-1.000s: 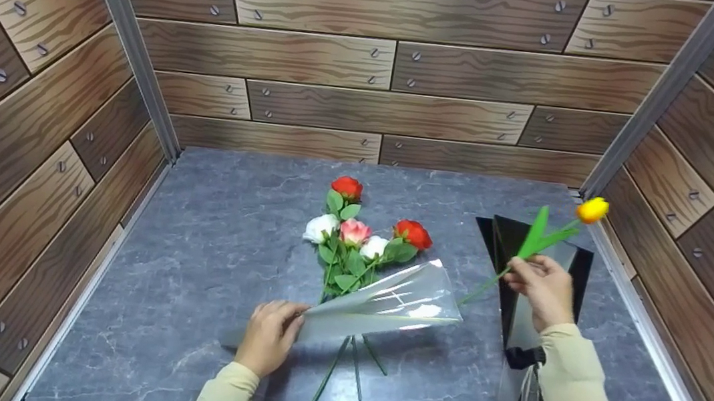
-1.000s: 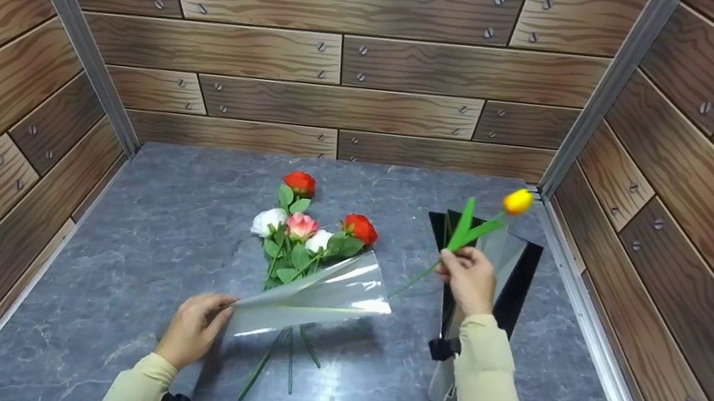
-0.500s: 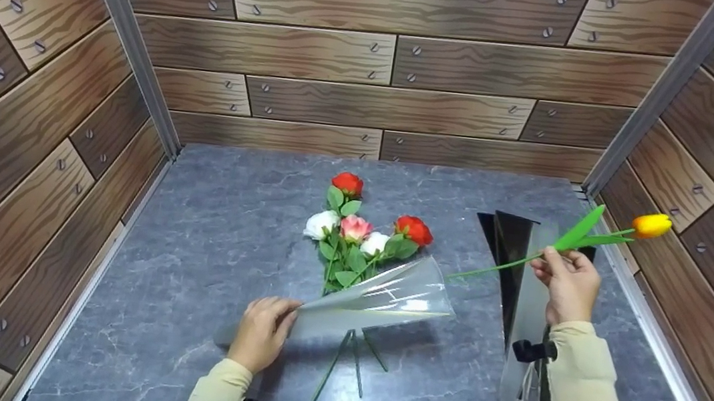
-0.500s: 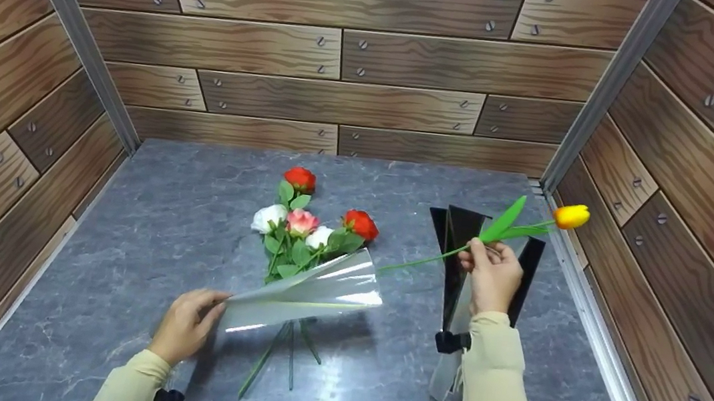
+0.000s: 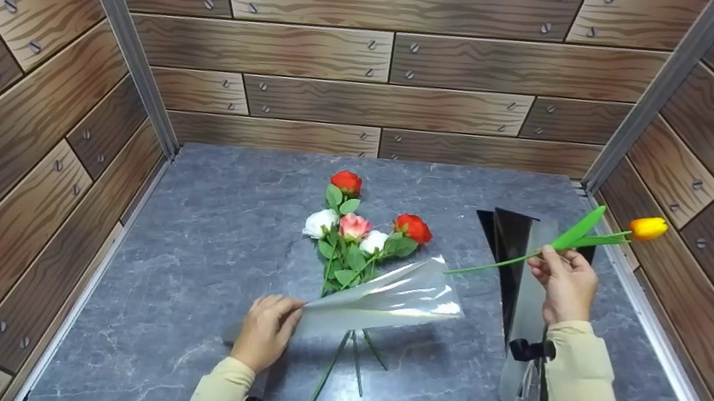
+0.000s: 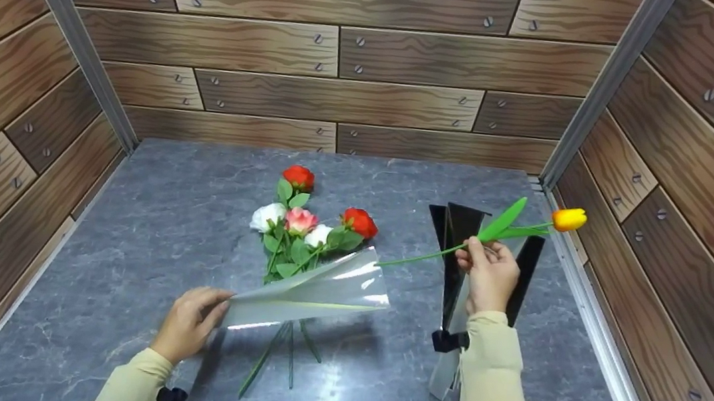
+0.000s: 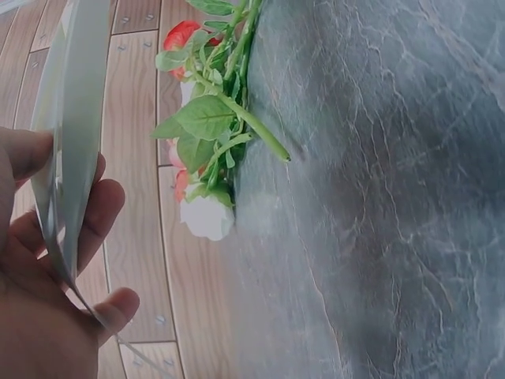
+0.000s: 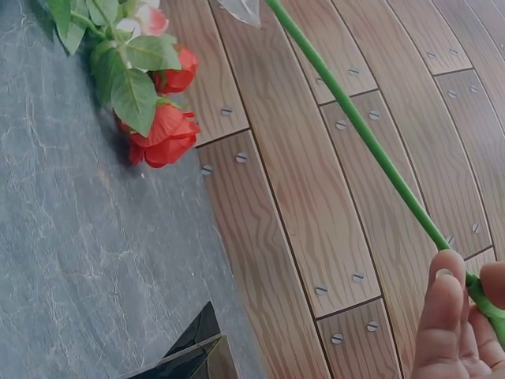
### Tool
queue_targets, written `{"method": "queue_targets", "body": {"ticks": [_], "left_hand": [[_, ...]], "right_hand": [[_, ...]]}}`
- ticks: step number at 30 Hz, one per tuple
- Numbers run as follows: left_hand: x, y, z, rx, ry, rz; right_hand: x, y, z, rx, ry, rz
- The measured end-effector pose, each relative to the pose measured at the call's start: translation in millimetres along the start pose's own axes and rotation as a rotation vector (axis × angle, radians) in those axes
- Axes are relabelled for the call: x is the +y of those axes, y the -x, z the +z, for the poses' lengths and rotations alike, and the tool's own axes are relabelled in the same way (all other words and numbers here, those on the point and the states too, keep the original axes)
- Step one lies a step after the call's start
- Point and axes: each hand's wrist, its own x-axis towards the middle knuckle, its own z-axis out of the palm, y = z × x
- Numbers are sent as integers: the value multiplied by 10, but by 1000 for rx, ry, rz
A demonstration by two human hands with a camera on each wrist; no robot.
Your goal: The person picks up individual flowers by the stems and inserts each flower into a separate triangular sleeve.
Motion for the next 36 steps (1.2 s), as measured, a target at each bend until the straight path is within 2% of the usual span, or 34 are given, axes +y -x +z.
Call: {"method": "queue_targets", "body": {"ticks": [5, 9, 12, 21, 28, 31, 36], "left_hand": [[-14, 4, 3, 27, 21, 19], [-13, 1, 6, 41, 25, 32], [-4, -3, 14, 43, 21, 32], [56, -41, 65, 43, 12, 36], [95, -63, 103, 47, 13, 30], [115, -74, 117, 58, 25, 33], [146, -77, 147, 92, 56, 38]], "right_hand": [[-24, -43, -35, 35, -69, -19], [-25, -49, -61, 50, -72, -17], [11, -29, -41, 30, -59, -8], [229, 166, 147, -96, 7, 29], [340, 335, 304, -295, 123, 148], [342, 383, 341, -367, 194, 169], [322, 432, 369, -436, 338, 163]]}}
